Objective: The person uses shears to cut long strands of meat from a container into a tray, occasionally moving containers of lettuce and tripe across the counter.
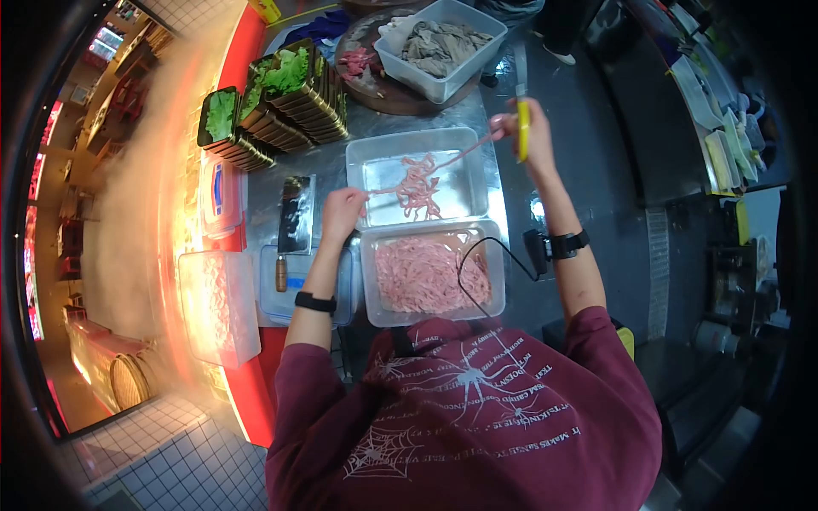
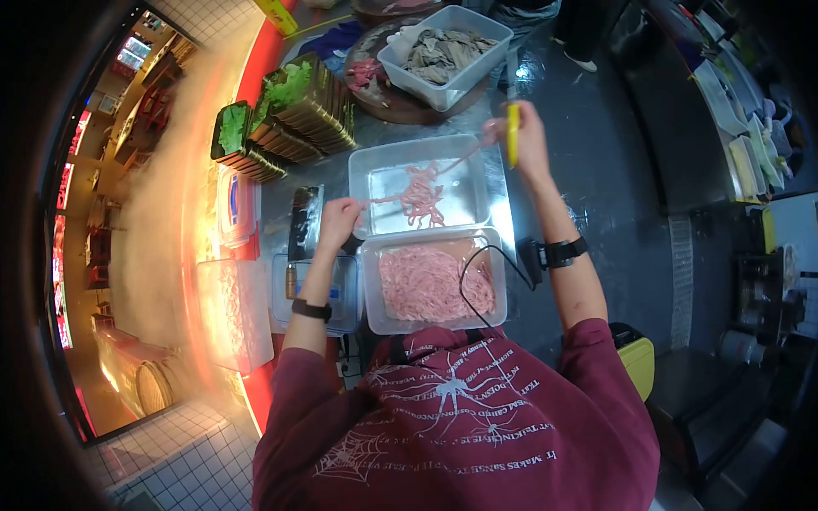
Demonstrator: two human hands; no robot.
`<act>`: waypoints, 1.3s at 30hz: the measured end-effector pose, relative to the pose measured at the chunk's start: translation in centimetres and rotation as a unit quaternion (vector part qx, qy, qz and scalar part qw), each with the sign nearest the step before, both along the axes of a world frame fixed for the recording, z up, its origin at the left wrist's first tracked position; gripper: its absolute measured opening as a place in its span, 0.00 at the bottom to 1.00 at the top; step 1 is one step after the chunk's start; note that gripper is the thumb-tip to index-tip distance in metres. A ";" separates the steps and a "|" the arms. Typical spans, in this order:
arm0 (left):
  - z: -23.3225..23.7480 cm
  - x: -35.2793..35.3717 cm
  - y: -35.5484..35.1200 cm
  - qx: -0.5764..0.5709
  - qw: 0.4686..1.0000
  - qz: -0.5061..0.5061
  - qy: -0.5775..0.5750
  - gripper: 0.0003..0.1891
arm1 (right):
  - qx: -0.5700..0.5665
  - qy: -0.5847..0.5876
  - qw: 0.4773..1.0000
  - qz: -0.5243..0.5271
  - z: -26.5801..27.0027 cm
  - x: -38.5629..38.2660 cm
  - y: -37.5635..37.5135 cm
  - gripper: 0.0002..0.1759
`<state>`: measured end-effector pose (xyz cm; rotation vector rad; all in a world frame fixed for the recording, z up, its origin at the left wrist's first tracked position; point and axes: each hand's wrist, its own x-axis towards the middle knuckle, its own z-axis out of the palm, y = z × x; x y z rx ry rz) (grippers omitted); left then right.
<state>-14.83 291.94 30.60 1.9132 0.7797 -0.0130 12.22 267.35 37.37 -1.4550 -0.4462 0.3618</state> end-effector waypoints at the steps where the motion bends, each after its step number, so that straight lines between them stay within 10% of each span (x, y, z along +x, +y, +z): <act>1: 0.1 1.4 -0.6 0.079 0.996 -0.005 0.033 0.15 | -0.038 0.017 0.998 0.055 -1.1 -0.7 0.6 0.20; 4: -2.2 4.3 -1.5 0.179 0.983 0.033 -0.020 0.16 | -0.301 -0.245 0.920 0.053 -5.0 -2.8 1.7 0.22; 8: 0.4 3.4 -3.1 0.264 0.963 0.037 -0.039 0.15 | -0.337 -0.292 0.893 0.055 -4.8 -5.0 0.8 0.22; 15: -1.3 -2.0 -8.1 0.005 1.000 -0.024 0.017 0.10 | -0.272 -0.384 0.871 0.143 -3.8 -5.9 1.8 0.22; 24: -10.1 -4.9 -12.1 0.264 0.948 -0.171 -0.053 0.12 | -0.415 -0.541 0.709 0.179 0.6 -6.2 6.9 0.25; 31: -9.3 -4.6 -10.8 0.216 0.961 -0.173 0.003 0.12 | -0.302 -0.513 0.796 0.112 0.5 -7.5 2.0 0.28; 39: -7.0 -3.1 -9.4 0.123 0.966 -0.224 0.037 0.13 | -0.347 -0.290 0.891 0.048 12.2 -10.9 -12.5 0.26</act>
